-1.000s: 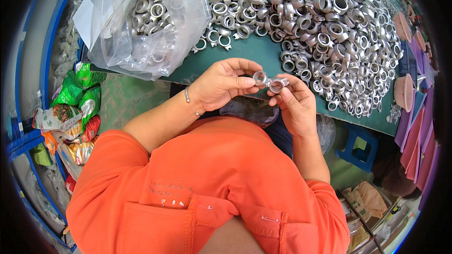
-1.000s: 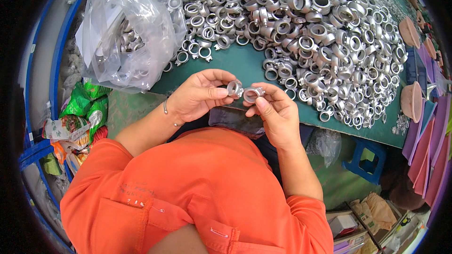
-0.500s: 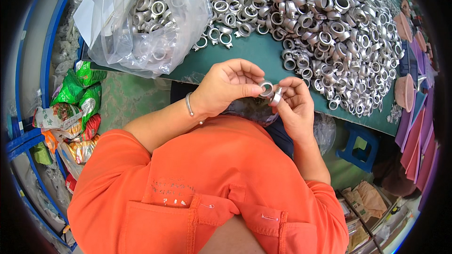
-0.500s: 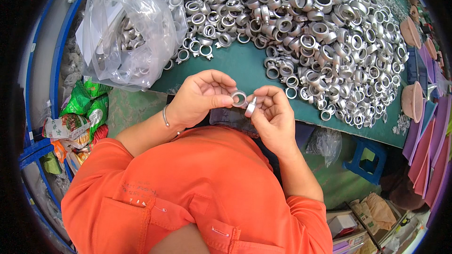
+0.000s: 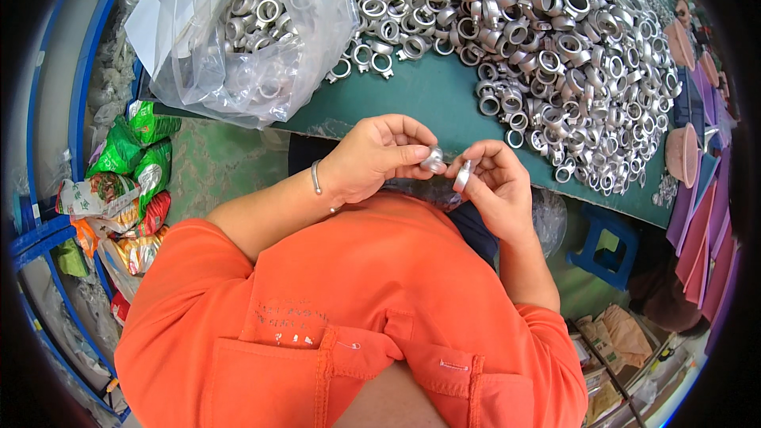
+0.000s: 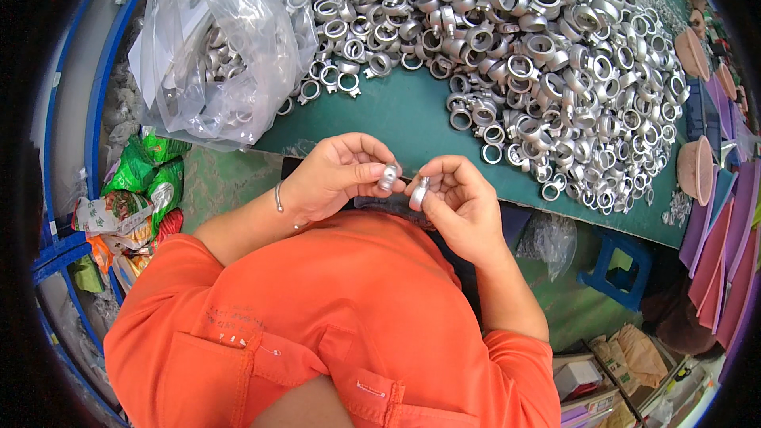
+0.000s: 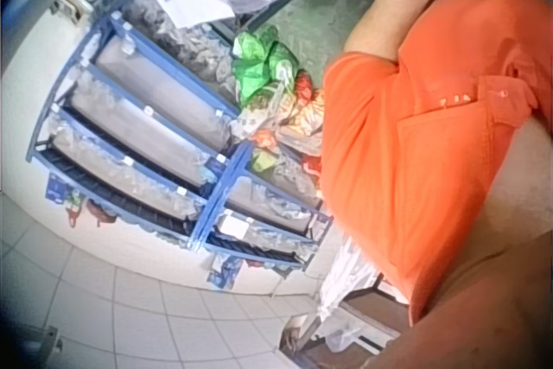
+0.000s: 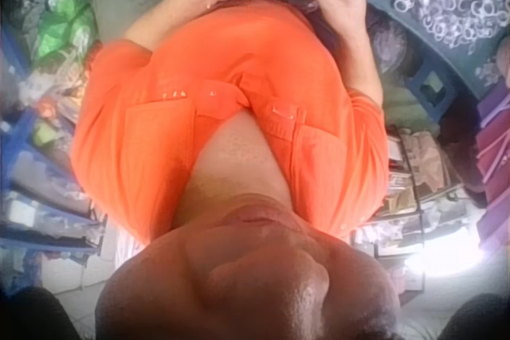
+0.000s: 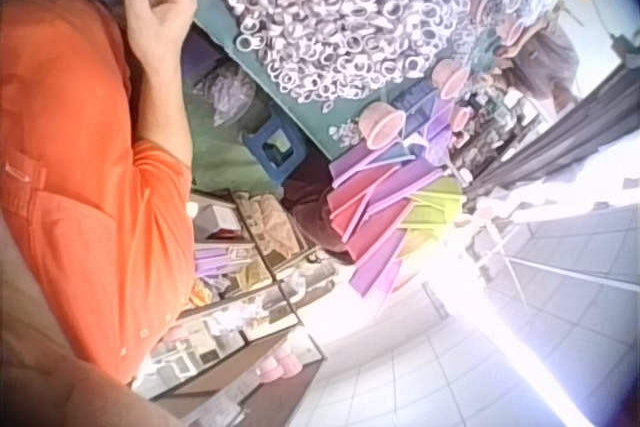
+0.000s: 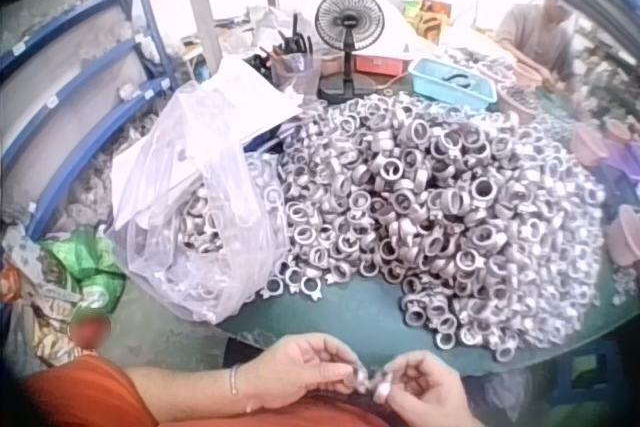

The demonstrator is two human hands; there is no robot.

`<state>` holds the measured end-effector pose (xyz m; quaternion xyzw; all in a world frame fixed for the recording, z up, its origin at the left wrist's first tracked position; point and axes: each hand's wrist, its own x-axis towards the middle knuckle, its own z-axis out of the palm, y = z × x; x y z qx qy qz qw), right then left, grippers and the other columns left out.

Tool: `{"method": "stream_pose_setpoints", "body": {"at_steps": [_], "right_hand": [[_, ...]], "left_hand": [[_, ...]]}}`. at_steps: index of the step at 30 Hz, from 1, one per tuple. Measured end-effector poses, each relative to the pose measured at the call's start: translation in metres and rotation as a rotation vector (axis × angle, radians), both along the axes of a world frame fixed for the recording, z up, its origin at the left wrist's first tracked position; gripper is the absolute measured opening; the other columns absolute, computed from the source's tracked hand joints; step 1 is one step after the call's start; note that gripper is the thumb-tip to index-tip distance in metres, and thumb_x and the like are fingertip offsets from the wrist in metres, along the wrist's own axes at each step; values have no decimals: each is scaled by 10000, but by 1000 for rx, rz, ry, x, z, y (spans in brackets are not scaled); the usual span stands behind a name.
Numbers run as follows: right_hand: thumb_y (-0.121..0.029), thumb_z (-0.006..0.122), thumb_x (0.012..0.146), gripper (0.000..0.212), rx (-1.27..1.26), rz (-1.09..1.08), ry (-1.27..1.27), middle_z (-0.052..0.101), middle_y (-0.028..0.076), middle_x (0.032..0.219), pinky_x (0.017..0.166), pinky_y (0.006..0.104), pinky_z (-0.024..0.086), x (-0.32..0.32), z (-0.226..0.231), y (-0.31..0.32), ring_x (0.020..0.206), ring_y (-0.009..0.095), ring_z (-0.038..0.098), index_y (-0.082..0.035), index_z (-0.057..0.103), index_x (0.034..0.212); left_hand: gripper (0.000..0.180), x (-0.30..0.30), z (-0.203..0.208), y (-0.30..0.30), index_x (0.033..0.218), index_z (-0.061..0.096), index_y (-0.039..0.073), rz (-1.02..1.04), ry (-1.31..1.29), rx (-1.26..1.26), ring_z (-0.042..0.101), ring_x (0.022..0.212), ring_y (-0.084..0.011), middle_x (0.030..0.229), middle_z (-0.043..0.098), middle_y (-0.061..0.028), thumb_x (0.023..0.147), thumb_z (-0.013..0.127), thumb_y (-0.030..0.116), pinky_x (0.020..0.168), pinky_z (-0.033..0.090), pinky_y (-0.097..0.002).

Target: The person picks up metal ring components from a large pile on a table, looks at them, and places some into a plastic bag or a container.

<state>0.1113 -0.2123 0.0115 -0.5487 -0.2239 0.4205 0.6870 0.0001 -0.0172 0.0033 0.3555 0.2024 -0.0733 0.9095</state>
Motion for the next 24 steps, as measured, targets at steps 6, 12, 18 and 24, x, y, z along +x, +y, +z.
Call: {"method": "stream_pose_setpoints", "body": {"at_steps": [6, 12, 18, 24], "right_hand": [[103, 561, 881, 209, -29, -29, -55, 612, 58, 964, 656, 216, 515, 0, 0, -8, 798, 95, 624, 18, 584, 1070], [137, 589, 751, 297, -112, 225, -851, 592, 108, 988, 724, 336, 505, 9, 4, -2, 852, 264, 603, -28, 649, 991], [121, 585, 702, 364, -183, 176, -1113, 592, 127, 1030, 807, 398, 499, 17, 15, 16, 962, 335, 583, -21, 645, 1031], [-101, 516, 859, 416, -168, -107, -1725, 511, 173, 1381, 1079, 491, 368, 46, 23, 129, 1267, 369, 488, 14, 560, 1256]], "left_hand": [[179, -2, -2, -2, 1091, 612, -19, 9, 32, -25, 715, 933, -266, 1028, 678, -147, 928, 646, 46, 774, 614, -298], [150, -5, 4, -2, 1025, 675, -11, -173, 1, 706, 680, 774, -150, 998, 681, -91, 879, 659, 22, 671, 562, -246], [181, 0, 15, 10, 1001, 678, -1, 54, -394, 1428, 645, 867, -201, 1041, 640, -109, 821, 669, -12, 700, 530, -287], [790, 55, 2, 42, 1445, 266, -102, 317, -157, 2004, 321, 1360, -523, 1504, 204, -364, 786, 678, 36, 1115, 333, -470]]}}
